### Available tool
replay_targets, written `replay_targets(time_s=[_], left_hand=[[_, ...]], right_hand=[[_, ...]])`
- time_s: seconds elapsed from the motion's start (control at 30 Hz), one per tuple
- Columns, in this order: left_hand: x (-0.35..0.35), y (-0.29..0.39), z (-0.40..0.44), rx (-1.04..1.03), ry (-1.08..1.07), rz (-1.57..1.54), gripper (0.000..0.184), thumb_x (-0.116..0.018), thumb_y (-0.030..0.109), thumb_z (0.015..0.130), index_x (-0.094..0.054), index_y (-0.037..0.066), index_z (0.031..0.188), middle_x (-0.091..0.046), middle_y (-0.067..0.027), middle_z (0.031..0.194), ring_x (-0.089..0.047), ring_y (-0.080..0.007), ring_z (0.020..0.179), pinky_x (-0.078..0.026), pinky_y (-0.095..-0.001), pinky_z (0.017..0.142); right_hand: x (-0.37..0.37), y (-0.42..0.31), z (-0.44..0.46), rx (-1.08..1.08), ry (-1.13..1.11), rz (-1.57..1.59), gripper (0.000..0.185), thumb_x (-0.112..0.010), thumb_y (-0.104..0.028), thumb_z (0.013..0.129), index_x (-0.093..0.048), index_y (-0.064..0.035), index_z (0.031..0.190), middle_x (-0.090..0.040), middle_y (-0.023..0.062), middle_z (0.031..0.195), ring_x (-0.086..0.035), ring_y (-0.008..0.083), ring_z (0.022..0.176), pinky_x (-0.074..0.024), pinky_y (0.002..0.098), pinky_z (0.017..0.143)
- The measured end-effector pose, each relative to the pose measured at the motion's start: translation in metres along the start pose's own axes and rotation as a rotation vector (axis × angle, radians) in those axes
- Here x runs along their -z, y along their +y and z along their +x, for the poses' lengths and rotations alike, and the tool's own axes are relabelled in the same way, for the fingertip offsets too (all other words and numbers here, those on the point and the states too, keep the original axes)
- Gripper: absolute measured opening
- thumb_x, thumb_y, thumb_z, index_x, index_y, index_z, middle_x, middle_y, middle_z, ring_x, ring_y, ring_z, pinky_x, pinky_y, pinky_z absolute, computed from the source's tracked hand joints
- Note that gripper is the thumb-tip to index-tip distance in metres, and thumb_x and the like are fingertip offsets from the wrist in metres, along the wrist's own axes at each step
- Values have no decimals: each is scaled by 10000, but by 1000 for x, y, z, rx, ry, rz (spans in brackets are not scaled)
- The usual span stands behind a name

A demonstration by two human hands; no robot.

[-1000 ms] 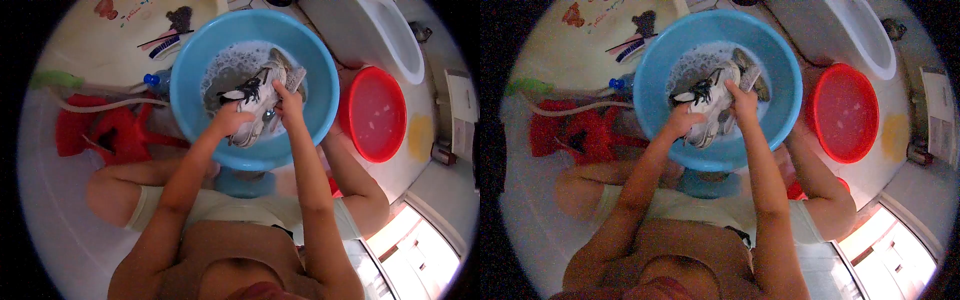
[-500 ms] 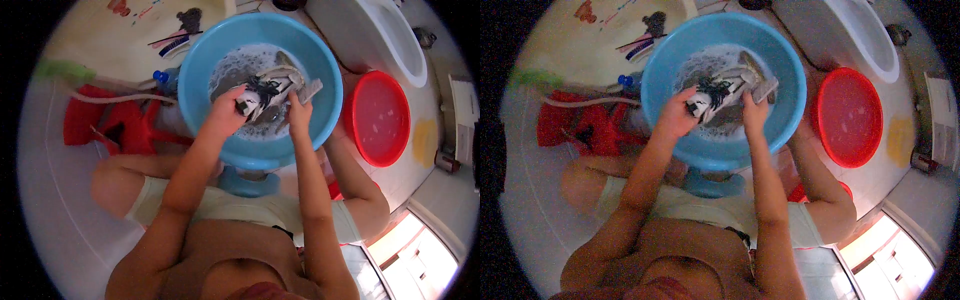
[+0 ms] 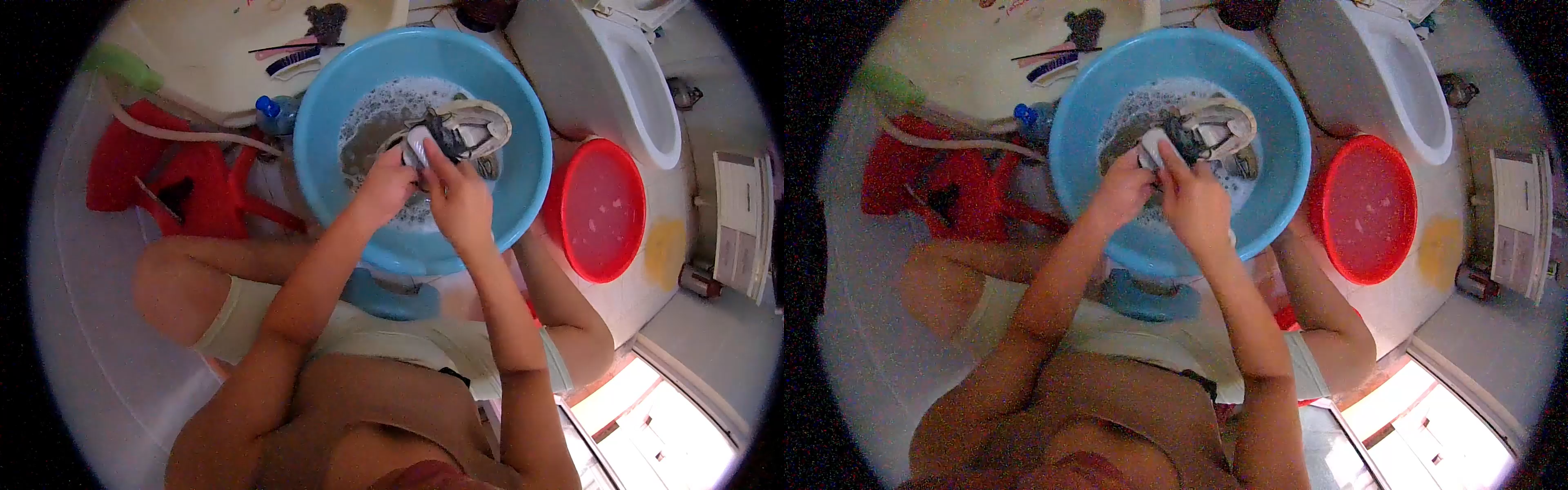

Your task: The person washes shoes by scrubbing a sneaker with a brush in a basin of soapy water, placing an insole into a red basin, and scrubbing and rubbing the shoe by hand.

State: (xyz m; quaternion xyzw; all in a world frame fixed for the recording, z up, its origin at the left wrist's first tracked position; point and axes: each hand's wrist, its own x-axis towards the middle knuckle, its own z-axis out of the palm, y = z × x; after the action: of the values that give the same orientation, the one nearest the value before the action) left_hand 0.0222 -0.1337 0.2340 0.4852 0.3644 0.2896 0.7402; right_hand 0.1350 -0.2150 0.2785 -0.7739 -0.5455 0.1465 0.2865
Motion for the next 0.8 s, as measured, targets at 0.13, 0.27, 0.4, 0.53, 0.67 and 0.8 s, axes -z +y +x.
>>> replay_targets(time_s=[0.13, 0.27, 0.4, 0.53, 0.67, 0.8], left_hand=[[-1, 6, 5, 347, 136, -515, 312, -593, -78, 675, -671, -3, 967, -568, -181, 1226, -585, -292, 1078, -488, -363, 859], [30, -30, 3, -368, 8, 673, 297, -540, -42, 713, -644, -4, 989, -571, -139, 1163, -594, -257, 970, -488, -345, 766], [15, -28, 4, -165, 131, 85, 428, -467, -30, 728, -593, 42, 1130, -612, -55, 952, -591, -158, 808, -467, -272, 622], [20, -41, 8, 277, 159, -437, 428, -465, -44, 712, -598, 21, 1114, -615, -65, 941, -588, -164, 801, -467, -286, 625], [21, -47, 3, -276, 111, 387, 444, -477, -80, 682, -603, 10, 1098, -616, -71, 937, -591, -198, 813, -481, -319, 665], [32, -31, -10, -54, 45, 615, 174, -625, -43, 634, -629, -4, 803, -625, -171, 1048, -612, -314, 903, -497, -378, 762]], right_hand=[[-10, 1, -4, 22, 3, 66, 417, -626, -185, 851, -590, -258, 1259, -563, 161, 743, -581, 352, 617, -470, 446, 559], [-22, 8, -2, 26, -12, -3, 403, -645, -155, 832, -616, -218, 1229, -581, 197, 715, -591, 376, 638, -469, 458, 582], [-46, 11, -9, 59, 96, -30, 417, -655, -128, 820, -616, -176, 1233, -592, 212, 714, -594, 379, 640, -468, 451, 596], [-43, 13, -12, 67, 17, 2, 406, -626, -191, 848, -595, -231, 1251, -579, 187, 712, -595, 366, 617, -469, 464, 555], [-38, 5, -14, 7, -13, -28, 430, -665, -130, 817, -610, -173, 1241, -596, 194, 705, -601, 363, 630, -480, 438, 608], [-46, 25, -12, 46, 4, -64, 424, -671, -132, 815, -615, -168, 1234, -608, 207, 733, -598, 356, 624, -484, 431, 606]])
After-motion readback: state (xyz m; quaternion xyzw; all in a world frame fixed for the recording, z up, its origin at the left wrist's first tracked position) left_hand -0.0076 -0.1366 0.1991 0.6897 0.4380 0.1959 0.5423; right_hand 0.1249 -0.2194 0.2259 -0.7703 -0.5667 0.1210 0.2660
